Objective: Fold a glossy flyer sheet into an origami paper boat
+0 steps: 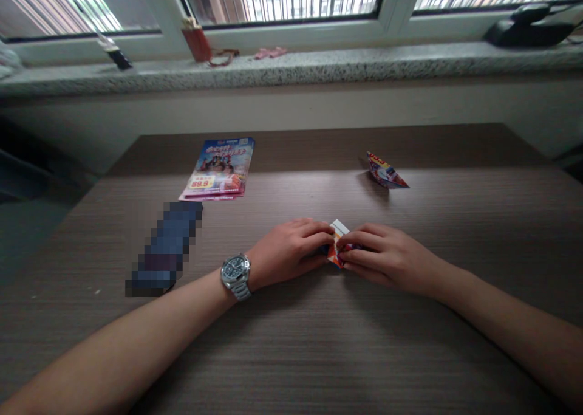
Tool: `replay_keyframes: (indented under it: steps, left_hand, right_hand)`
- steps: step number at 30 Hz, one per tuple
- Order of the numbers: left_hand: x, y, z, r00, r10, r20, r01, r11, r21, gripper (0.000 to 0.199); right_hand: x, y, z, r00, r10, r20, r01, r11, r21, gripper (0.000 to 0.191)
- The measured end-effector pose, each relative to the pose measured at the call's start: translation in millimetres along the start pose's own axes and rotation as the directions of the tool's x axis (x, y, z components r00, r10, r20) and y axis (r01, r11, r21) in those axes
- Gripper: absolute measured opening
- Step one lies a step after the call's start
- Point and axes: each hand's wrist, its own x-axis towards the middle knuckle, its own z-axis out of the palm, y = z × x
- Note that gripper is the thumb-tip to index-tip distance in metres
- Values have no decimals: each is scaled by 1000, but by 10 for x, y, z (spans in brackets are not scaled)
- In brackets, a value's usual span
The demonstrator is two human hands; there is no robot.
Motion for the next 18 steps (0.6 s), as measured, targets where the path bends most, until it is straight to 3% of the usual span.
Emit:
replay_keyframes:
  steps: [18]
  left_hand:
    - [0, 3, -6, 1000, -3, 7, 3, 1000, -3, 26]
  right_hand:
    - [-17, 0, -21, 998, -54, -38, 51, 997, -52, 26]
